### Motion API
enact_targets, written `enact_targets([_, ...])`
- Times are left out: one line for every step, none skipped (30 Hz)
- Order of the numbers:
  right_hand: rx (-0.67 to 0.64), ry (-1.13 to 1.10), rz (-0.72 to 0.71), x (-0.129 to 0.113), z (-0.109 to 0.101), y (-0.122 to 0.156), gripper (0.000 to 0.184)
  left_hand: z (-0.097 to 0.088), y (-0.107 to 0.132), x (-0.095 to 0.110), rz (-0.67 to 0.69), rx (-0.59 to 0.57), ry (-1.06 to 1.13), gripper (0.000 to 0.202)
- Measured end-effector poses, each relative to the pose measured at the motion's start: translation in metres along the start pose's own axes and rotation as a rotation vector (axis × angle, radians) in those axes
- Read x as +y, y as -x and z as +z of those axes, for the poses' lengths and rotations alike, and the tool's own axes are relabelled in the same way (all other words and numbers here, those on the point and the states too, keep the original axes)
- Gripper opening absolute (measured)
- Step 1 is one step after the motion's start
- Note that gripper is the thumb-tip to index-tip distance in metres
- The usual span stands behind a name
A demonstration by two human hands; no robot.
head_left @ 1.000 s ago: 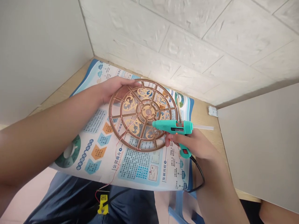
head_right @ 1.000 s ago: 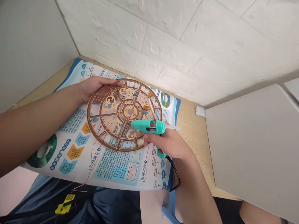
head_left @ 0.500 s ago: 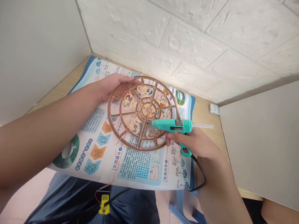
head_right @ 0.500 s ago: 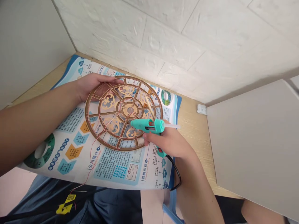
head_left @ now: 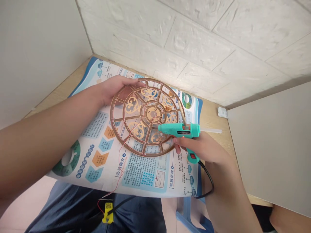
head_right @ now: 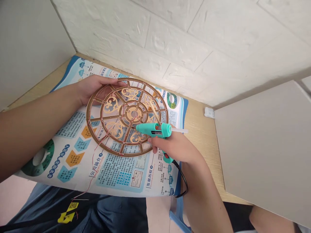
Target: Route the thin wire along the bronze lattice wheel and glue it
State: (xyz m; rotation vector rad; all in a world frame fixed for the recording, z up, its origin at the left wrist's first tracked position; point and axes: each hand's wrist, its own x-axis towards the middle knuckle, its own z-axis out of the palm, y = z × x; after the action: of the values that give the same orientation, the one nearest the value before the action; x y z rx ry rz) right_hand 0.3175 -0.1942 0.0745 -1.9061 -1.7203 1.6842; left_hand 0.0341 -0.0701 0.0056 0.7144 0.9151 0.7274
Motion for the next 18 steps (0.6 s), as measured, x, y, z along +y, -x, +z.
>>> enact_targets([-0.001, -0.007, 0.009, -0.0013, 0.0002, 0.0002, 0.042, 0.0005, 0.0002, 0.0001, -0.001, 0.002, -0.001, 0.044])
enact_targets([-0.002, -0.014, 0.014, -0.0024, 0.0005, 0.0003, 0.044, 0.0008, 0.0004, 0.0003, -0.002, 0.002, -0.001, 0.044])
enact_targets([-0.001, -0.019, 0.017, -0.0032, 0.0009, 0.0003, 0.045, 0.0009, 0.0006, 0.0004, -0.001, 0.0, -0.003, 0.045])
enact_targets([-0.001, -0.022, 0.014, -0.0035, 0.0013, 0.0003, 0.045, 0.0008, 0.0008, 0.0006, 0.0, -0.001, -0.006, 0.045])
enact_targets([0.003, -0.025, 0.009, -0.0032, 0.0016, 0.0, 0.044, 0.0006, 0.0009, 0.0007, 0.0, -0.002, -0.01, 0.046])
enact_targets([0.007, -0.026, 0.006, -0.0025, 0.0018, -0.0004, 0.042, 0.0003, 0.0009, 0.0008, -0.001, 0.0, -0.013, 0.046])
enact_targets([0.012, -0.023, 0.005, -0.0013, 0.0018, -0.0009, 0.039, 0.0, 0.0009, 0.0008, -0.001, 0.002, -0.014, 0.046])
enact_targets([0.012, -0.019, 0.004, 0.0001, 0.0018, -0.0016, 0.035, -0.0003, 0.0007, 0.0007, -0.002, 0.003, -0.014, 0.046])
enact_targets([0.009, -0.014, 0.004, 0.0015, 0.0015, -0.0023, 0.031, -0.0006, 0.0005, 0.0006, -0.002, 0.0, -0.011, 0.046])
enact_targets([0.004, -0.008, 0.002, 0.0027, 0.0013, -0.003, 0.027, -0.0007, 0.0003, 0.0004, -0.002, -0.008, -0.008, 0.045])
enact_targets([-0.002, -0.005, -0.001, 0.0036, 0.001, -0.0036, 0.024, -0.0008, 0.0001, 0.0003, -0.001, -0.019, -0.005, 0.045])
enact_targets([-0.006, -0.002, -0.002, 0.0042, 0.0008, -0.004, 0.022, -0.0009, 0.0, 0.0001, 0.002, -0.026, -0.002, 0.045])
enact_targets([-0.004, -0.001, 0.0, 0.0043, 0.0007, -0.0043, 0.02, -0.0009, 0.0, 0.0, 0.004, -0.031, 0.0, 0.045])
enact_targets([0.0, -0.002, 0.004, 0.0042, 0.0008, -0.0045, 0.019, -0.0009, 0.0001, -0.0002, 0.006, -0.033, 0.001, 0.045])
enact_targets([0.004, -0.001, 0.01, 0.0038, 0.001, -0.0045, 0.019, -0.001, 0.0002, -0.0003, 0.008, -0.036, 0.001, 0.045])
enact_targets([0.006, -0.001, 0.014, 0.0033, 0.0013, -0.0045, 0.02, -0.0011, 0.0004, -0.0004, 0.008, -0.041, 0.0, 0.046])
enact_targets([0.005, -0.001, 0.019, 0.0029, 0.0016, -0.0045, 0.02, -0.0013, 0.0005, -0.0005, 0.009, -0.045, -0.001, 0.047])
enact_targets([0.005, -0.001, 0.021, 0.0025, 0.0019, -0.0045, 0.021, -0.0015, 0.0006, -0.0006, 0.01, -0.047, -0.004, 0.048])
